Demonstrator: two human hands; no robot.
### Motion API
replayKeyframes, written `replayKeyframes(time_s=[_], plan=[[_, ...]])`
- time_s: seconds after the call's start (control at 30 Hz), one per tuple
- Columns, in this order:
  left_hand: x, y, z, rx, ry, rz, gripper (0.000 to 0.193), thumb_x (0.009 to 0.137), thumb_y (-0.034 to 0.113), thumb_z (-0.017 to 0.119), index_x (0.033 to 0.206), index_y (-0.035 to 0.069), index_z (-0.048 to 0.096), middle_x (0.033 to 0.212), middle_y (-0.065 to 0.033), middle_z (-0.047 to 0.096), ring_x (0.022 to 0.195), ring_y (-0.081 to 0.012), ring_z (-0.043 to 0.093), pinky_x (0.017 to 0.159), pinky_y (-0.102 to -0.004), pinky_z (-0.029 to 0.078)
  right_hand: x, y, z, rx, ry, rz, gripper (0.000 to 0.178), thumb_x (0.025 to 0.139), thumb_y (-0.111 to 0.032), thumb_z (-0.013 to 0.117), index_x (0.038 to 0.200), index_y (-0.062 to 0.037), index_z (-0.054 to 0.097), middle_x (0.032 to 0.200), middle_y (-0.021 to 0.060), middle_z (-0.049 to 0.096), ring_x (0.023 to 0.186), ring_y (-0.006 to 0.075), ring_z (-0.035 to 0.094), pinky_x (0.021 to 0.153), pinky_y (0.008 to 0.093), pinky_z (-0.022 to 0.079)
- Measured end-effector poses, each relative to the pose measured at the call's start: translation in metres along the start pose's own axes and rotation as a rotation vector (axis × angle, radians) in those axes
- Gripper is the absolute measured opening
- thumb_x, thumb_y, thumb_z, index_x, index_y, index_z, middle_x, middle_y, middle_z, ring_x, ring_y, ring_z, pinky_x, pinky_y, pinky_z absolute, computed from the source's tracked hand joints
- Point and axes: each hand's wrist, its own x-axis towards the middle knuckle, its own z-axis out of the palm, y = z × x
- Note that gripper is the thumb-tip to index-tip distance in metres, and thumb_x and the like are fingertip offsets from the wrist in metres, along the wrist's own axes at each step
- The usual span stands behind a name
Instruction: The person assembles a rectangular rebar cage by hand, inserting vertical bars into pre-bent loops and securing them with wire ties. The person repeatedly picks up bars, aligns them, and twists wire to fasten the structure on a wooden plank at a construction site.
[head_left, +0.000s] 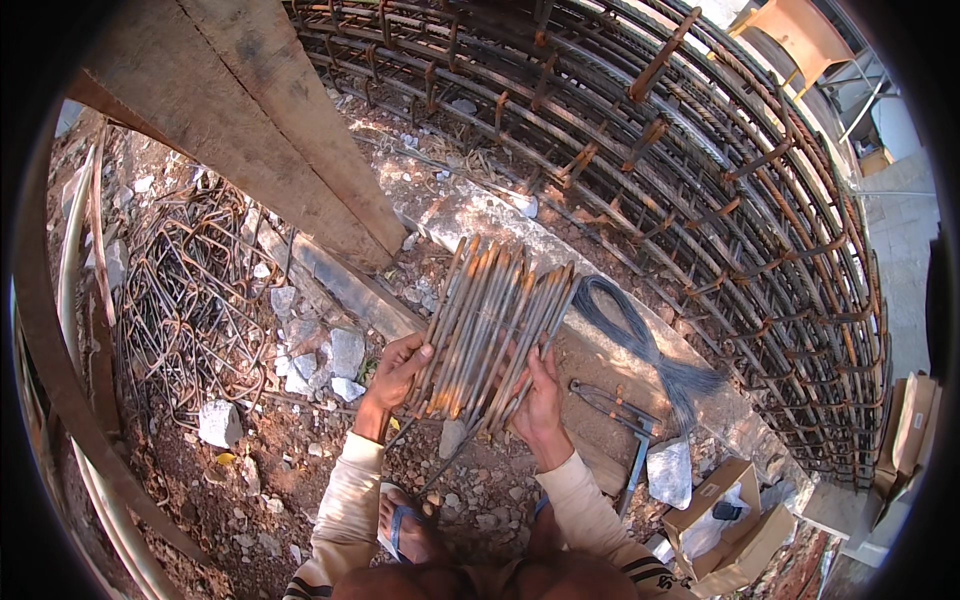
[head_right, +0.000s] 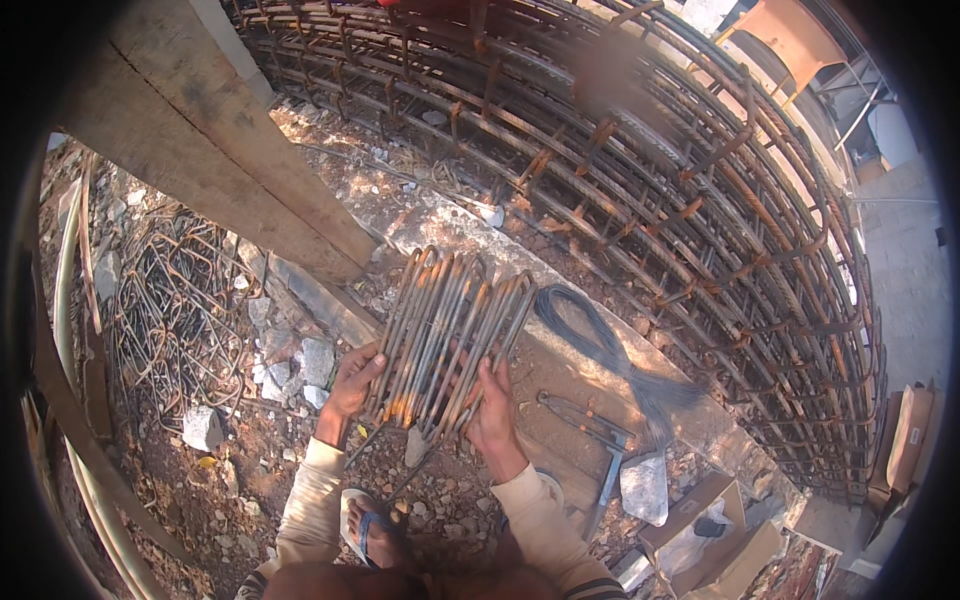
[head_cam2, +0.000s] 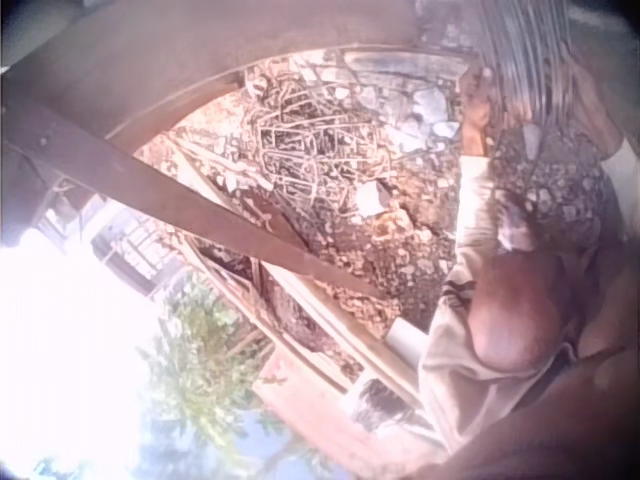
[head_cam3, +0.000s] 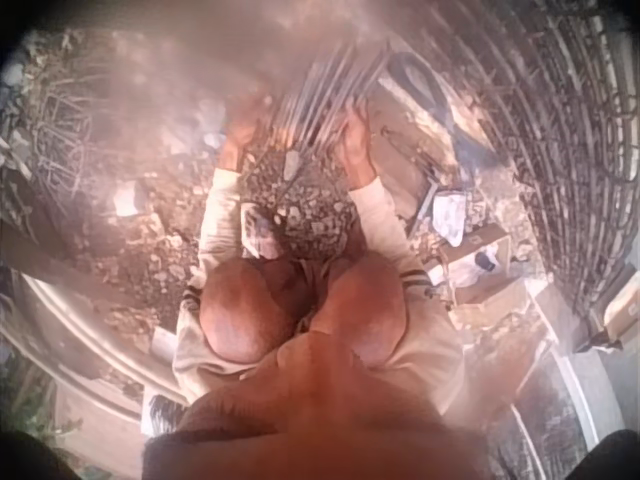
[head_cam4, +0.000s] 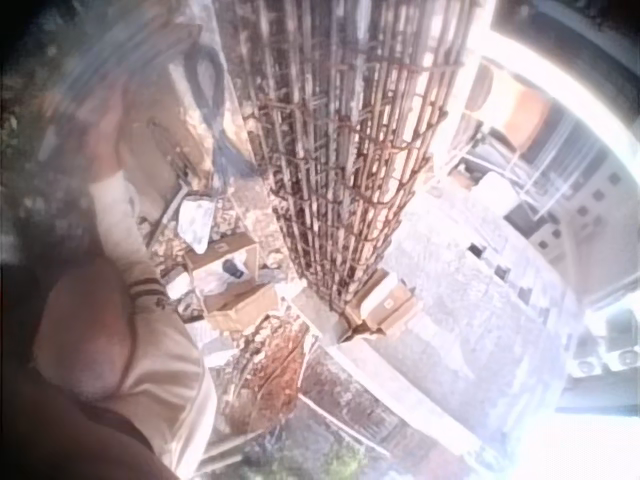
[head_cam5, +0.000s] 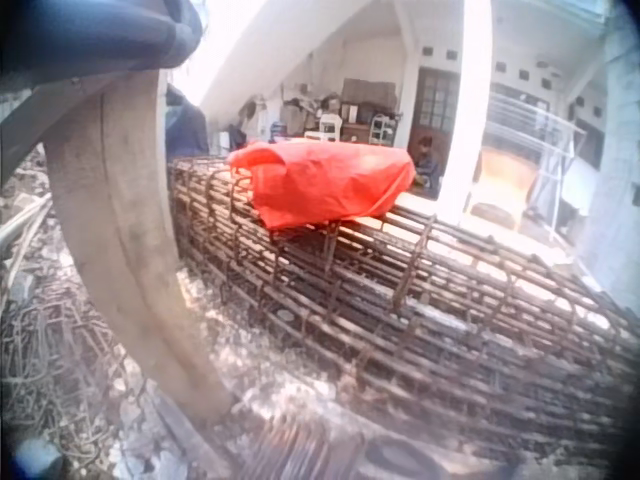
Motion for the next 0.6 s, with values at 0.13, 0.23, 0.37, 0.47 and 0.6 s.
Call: replayKeyframes(time_s=[0.13, 0.23, 0.37, 0.47, 0.6], plan=[[0.015, 0.003, -0.008, -0.043, 0.017, -0.042, 0.042, 0.105, 0.021, 0.061, 0.138, -0.003, 0.060, 0.116, -0.0059, 0.072, 0.096, -0.0099, 0.066, 0.085, -0.0261, 0.053, 0.005, -0.002, 0.007, 0.022, 0.002, -0.028, 0.055, 0.110, -0.027, 0.046, 0.160, -0.0136, 0.028, 0.149, 0.0189, 0.053, 0.116, 0.0199, 0.065, 0.088, 0.0346, 0.059], [0.018, 0.005, -0.008, -0.046, 0.060, -0.102, 0.042, 0.105, 0.022, 0.061, 0.139, -0.002, 0.059, 0.114, -0.0039, 0.072, 0.091, -0.0081, 0.067, 0.082, -0.0251, 0.055, 0.008, 0.001, 0.009, -0.020, 0.137, 0.039, 0.047, 0.109, -0.030, 0.049, 0.152, -0.0127, 0.040, 0.128, 0.0109, 0.065, 0.097, 0.0139, 0.066, 0.081, 0.0319, 0.058], [0.011, 0.012, -0.004, -0.068, 0.046, -0.177, 0.047, 0.106, 0.024, 0.060, 0.146, 0.001, 0.054, 0.116, -0.0022, 0.071, 0.090, -0.0078, 0.067, 0.083, -0.0244, 0.055, 0.010, 0.004, 0.003, 0.004, 0.083, 0.018, 0.038, 0.108, -0.030, 0.053, 0.143, -0.0135, 0.052, 0.094, -0.0001, 0.067, 0.079, 0.0095, 0.061, 0.070, 0.0289, 0.056], [0.006, 0.017, 0.000, 0.033, 0.042, -0.192, 0.049, 0.106, 0.026, 0.060, 0.147, 0.001, 0.052, 0.118, -0.0018, 0.071, 0.091, -0.0078, 0.066, 0.084, -0.0241, 0.054, 0.012, 0.002, -0.008, -0.041, 0.094, 0.065, 0.037, 0.107, -0.030, 0.057, 0.141, -0.0138, 0.054, 0.087, -0.0028, 0.062, 0.078, 0.0090, 0.060, 0.067, 0.0277, 0.053], [0.008, 0.014, 0.005, 0.209, 0.073, -0.019, 0.044, 0.106, 0.033, 0.059, 0.134, -0.001, 0.062, 0.106, -0.0006, 0.071, 0.088, -0.0075, 0.064, 0.079, -0.0247, 0.053, 0.016, 0.000, -0.018, -0.189, 0.103, 0.098, 0.037, 0.105, -0.033, 0.062, 0.133, -0.0104, 0.057, 0.100, -0.0032, 0.060, 0.079, 0.0084, 0.054, 0.072, 0.0289, 0.047]])
